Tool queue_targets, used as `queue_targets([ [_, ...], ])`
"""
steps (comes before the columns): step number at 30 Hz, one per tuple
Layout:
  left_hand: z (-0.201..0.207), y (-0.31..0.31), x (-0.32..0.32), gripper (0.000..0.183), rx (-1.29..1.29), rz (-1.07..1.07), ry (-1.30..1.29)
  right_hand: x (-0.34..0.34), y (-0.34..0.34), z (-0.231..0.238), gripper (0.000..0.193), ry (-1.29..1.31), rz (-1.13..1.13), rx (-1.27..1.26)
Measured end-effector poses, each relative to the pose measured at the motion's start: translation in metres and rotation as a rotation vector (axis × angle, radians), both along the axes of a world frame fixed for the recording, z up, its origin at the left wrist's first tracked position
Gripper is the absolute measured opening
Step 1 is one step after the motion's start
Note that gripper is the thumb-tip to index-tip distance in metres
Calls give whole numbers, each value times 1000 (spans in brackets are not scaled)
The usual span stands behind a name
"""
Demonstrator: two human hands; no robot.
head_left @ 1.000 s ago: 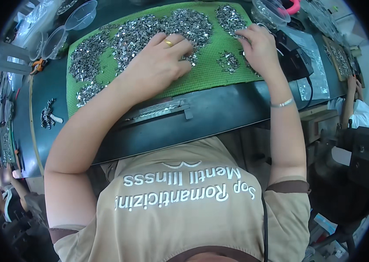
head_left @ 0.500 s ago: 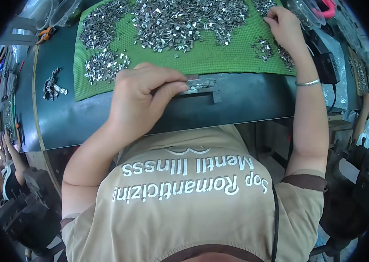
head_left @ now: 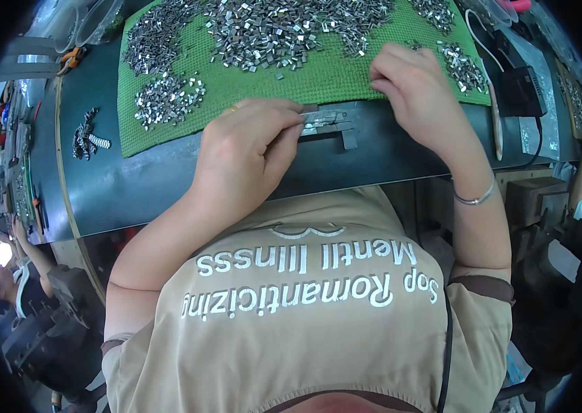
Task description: The person assembles metal link components into a fixture by hand, places the fixture into a manual press machine, and rotates the wheel to press the components together.
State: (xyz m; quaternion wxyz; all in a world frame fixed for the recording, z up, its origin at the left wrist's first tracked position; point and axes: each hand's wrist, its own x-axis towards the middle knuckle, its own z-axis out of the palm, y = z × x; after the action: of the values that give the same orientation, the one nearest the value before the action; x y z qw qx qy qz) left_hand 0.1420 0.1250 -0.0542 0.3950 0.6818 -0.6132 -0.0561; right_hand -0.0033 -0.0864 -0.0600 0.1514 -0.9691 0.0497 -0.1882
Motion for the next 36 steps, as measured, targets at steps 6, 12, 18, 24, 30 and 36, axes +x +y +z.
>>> queue_targets([
  [6, -7, 4, 0, 15, -50, 7, -191, 7, 17, -15, 4, -110, -189, -71],
  [12, 21, 14, 13, 31, 153, -124, -359, -4, 25, -9, 3, -107, -293, -83],
  [18, 18, 3, 146, 39, 50, 419, -622, 3, 8, -7, 5, -76, -150, -43],
  [24, 2, -1, 206, 39, 561, 633, -543, 4, 46, 6, 4, -247, -22, 363],
  [30, 7, -13, 200, 21, 435, 506, -585, 2, 65, 2, 8, -198, 34, 484],
  [36, 6, -9, 208, 17, 233, 388, -567, 6, 70, -1, 9, -185, 50, 395],
])
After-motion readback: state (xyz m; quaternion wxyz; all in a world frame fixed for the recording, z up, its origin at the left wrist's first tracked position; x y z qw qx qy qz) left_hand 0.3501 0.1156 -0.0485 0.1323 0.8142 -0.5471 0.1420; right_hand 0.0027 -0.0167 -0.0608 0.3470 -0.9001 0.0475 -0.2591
